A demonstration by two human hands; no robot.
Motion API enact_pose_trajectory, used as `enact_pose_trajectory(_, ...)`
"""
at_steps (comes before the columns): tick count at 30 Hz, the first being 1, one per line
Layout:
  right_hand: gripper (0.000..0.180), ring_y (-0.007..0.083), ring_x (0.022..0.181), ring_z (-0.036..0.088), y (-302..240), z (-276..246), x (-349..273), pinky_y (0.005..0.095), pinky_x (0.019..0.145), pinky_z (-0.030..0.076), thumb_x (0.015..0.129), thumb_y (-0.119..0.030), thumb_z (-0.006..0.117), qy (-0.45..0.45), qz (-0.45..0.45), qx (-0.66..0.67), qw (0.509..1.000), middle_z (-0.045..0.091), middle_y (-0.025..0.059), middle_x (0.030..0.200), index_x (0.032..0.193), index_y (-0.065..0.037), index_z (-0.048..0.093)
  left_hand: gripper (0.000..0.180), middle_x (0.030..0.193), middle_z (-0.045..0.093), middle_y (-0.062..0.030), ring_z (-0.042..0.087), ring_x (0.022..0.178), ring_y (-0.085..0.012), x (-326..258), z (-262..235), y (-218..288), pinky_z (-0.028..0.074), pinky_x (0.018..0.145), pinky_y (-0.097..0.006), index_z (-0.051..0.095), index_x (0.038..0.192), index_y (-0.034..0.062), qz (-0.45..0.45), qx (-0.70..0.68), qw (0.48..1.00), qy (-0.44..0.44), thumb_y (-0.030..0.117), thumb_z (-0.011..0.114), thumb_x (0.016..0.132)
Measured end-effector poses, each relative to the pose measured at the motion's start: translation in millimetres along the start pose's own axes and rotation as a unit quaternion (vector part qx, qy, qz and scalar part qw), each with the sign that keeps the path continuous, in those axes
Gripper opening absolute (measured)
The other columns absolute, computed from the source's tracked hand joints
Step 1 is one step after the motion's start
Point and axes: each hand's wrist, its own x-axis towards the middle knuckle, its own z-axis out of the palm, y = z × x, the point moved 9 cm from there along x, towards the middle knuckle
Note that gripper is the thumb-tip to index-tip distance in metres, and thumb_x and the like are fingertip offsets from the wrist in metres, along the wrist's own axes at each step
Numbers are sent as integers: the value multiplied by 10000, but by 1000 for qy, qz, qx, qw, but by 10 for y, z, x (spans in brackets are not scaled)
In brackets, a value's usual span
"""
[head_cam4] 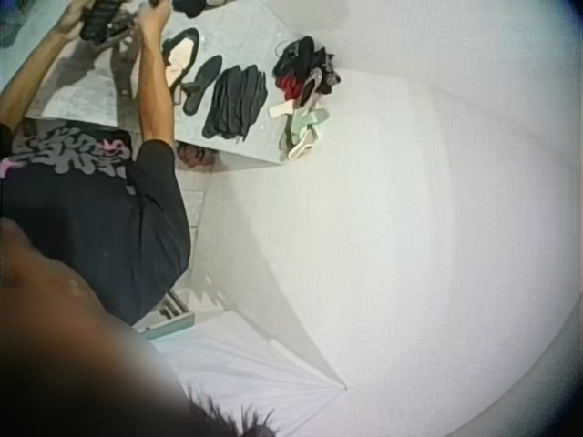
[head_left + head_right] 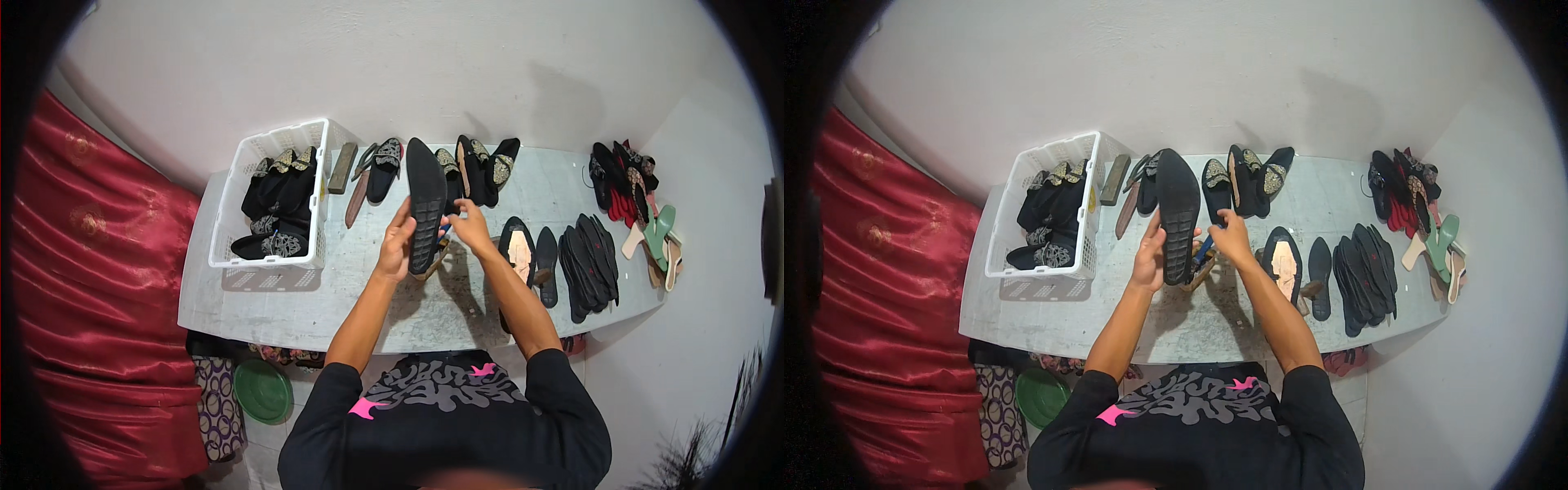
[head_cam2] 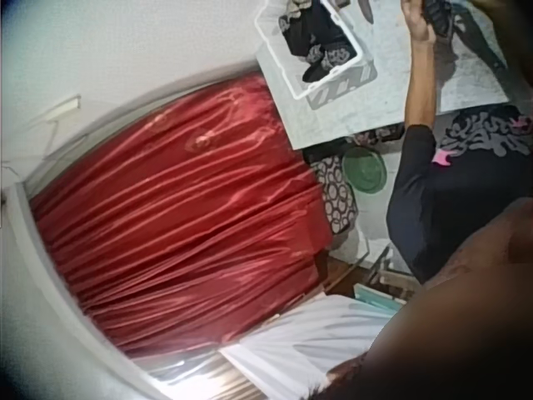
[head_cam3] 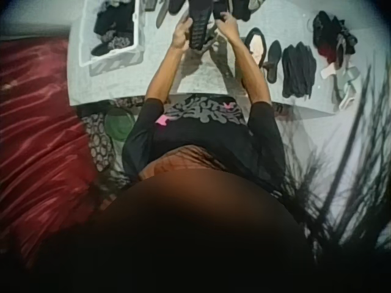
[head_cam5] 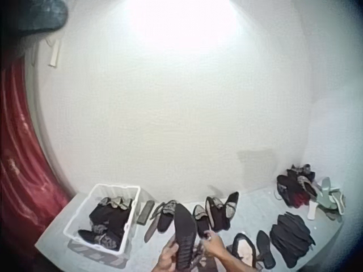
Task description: The person is seen putting the inner sole of the shoe and gluing and hammering it.
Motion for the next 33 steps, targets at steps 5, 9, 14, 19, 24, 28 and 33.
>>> enact_pose_trajectory(5,237,153,804,629,-638,-633,177,276,621,540,936,-188,549,-21,119,407,906,633,97,992,1073,2,590,468,1274,516,-106,607,1085,-239,11,30,-190,500,863,-301,454,1373,31,20,247,969,-7,43,573,920)
enact_pose_trajectory(9,308,124,851,606,-946,-1378,204,272,699,509,963,-282,503,60,84,417,903,633,53,968,1082,-10,587,438,1265,514,-84,586,1037,-224,28,570,-169,479,861,-332,595,1277,129,122,550,824,-70,110,686,849)
enact_pose_trajectory(14,187,87,785,586,-902,-1799,90,230,692,467,858,-109,658,82,64,312,944,632,34,881,1000,1,605,512,1251,522,-100,587,1014,-245,59,909,-337,515,867,-363,628,1233,150,155,618,761,-126,167,780,745)
enact_pose_trajectory(19,127,81,723,581,-739,-2228,-85,213,649,467,850,-76,637,91,64,307,945,630,26,812,937,15,621,655,1280,497,-103,597,999,-221,31,1062,-568,526,841,-347,544,1297,124,161,590,778,-146,166,816,702)
enact_pose_trajectory(24,143,81,763,581,-1093,-2510,-268,224,707,468,876,-86,618,70,47,317,945,638,26,849,962,27,625,931,1283,491,-138,584,1058,-204,15,1052,-894,475,899,-348,290,1444,69,39,412,894,-170,167,841,699)
enact_pose_trajectory(28,206,90,819,590,-1014,-2661,-264,230,763,468,899,-108,609,54,26,295,954,653,37,907,1038,44,627,641,1154,573,-117,566,1077,-199,-74,1010,-1212,429,949,-350,382,1375,24,-102,312,925,-191,130,713,836)
enact_pose_trajectory(33,261,96,826,594,-605,-2696,-302,234,760,473,900,-118,610,39,58,296,953,660,50,940,1096,55,626,297,1033,605,-57,599,889,-133,-214,877,-1559,490,762,-274,584,1132,-1,-171,394,879,-207,121,654,871)
